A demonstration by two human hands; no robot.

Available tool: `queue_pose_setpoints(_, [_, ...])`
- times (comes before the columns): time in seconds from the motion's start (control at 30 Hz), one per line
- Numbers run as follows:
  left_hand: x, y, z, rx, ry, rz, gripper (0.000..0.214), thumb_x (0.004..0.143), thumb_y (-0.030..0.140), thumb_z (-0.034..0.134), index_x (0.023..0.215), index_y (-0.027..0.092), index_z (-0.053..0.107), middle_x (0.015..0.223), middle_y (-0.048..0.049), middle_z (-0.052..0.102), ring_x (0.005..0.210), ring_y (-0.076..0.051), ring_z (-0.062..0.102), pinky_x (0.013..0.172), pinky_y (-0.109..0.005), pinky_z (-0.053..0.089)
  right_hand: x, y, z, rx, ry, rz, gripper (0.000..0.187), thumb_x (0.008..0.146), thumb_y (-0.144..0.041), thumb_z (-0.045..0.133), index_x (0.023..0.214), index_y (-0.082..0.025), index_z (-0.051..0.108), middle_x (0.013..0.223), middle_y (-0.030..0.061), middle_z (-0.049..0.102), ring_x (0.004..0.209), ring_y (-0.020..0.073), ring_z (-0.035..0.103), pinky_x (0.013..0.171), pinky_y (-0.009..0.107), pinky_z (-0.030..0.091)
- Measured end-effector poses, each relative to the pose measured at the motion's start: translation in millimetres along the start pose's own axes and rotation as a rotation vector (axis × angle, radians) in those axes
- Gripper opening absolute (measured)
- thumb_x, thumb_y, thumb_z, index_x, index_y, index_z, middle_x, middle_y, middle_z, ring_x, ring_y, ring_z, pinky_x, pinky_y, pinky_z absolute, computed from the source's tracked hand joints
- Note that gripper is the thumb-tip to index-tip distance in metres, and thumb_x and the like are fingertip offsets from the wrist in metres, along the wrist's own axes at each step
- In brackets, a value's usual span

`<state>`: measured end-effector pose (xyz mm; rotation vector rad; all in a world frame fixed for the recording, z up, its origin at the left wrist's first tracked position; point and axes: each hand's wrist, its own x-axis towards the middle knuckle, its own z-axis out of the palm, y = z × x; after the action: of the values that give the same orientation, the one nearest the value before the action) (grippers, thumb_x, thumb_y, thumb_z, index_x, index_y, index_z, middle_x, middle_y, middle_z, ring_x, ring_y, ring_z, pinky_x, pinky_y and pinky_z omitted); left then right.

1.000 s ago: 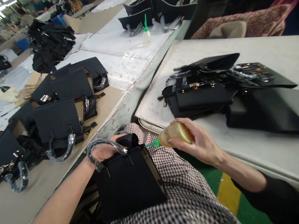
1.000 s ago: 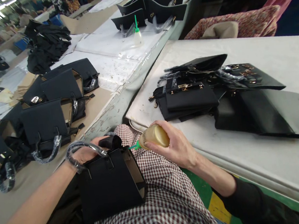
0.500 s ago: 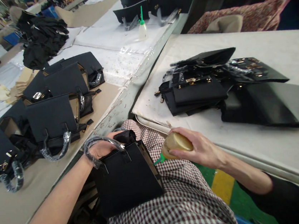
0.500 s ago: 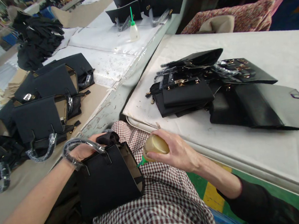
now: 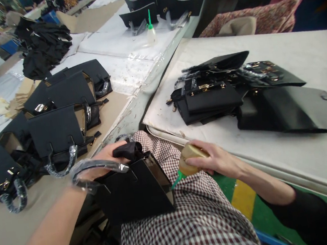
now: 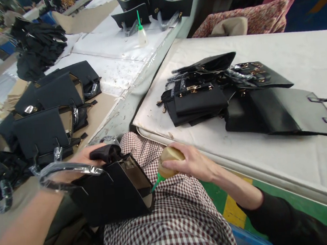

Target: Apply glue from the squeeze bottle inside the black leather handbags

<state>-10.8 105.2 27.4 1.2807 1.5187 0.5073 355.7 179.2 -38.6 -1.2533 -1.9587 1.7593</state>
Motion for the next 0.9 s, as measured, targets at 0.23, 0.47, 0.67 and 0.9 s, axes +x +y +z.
queue_pose_setpoints(0.23, [-65.0,32.4,12.7,0.336,0.11,0.074,0.007,0.088,0.018,0.062,0.091,0.023,0.066,0.086,0.0017,0.072,0.078,-0.02,0.064,0.071,-0.029,0.044,-0.1,1.5,-16.0,0.273,0.307,-0.091,0.038,0.089,-0.055,0.076,0.105,-0.022,0.067,0.075,0.0002,0.063,0.056,0.0174,0.054,0.045,0.03,0.045])
queue_pose_setpoints(0.47, [-76.0,3.2,58.8,0.267,0.172,0.121,0.015,0.09,0.012,0.061,0.095,0.025,0.067,0.092,0.0014,0.074,0.084,-0.02,0.066,0.078,-0.031,0.046,-0.8,9.7,-2.8,-0.122,0.349,-0.146,0.054,0.085,-0.062,0.077,0.118,-0.021,0.065,0.099,0.0065,0.073,0.083,0.0281,0.069,0.073,0.042,0.058])
queue_pose_setpoints(0.67, [-85.8,-0.9,70.7,0.3,0.2,0.159,0.022,0.089,0.009,0.063,0.1,0.027,0.069,0.098,0.0018,0.076,0.089,-0.02,0.069,0.082,-0.031,0.048,2.6,11.1,9.5,-0.285,0.349,-0.198,0.062,0.085,-0.065,0.074,0.124,-0.019,0.063,0.111,0.0125,0.076,0.093,0.0326,0.072,0.085,0.05,0.059])
queue_pose_setpoints(0.9, [-86.9,-3.1,76.3,0.329,0.238,0.19,0.022,0.089,0.008,0.063,0.099,0.027,0.068,0.097,0.0015,0.077,0.086,-0.02,0.07,0.081,-0.032,0.05,2.9,13.8,14.1,-0.291,0.289,-0.18,0.056,0.086,-0.062,0.073,0.12,-0.018,0.063,0.104,0.0114,0.076,0.087,0.0306,0.072,0.081,0.047,0.058])
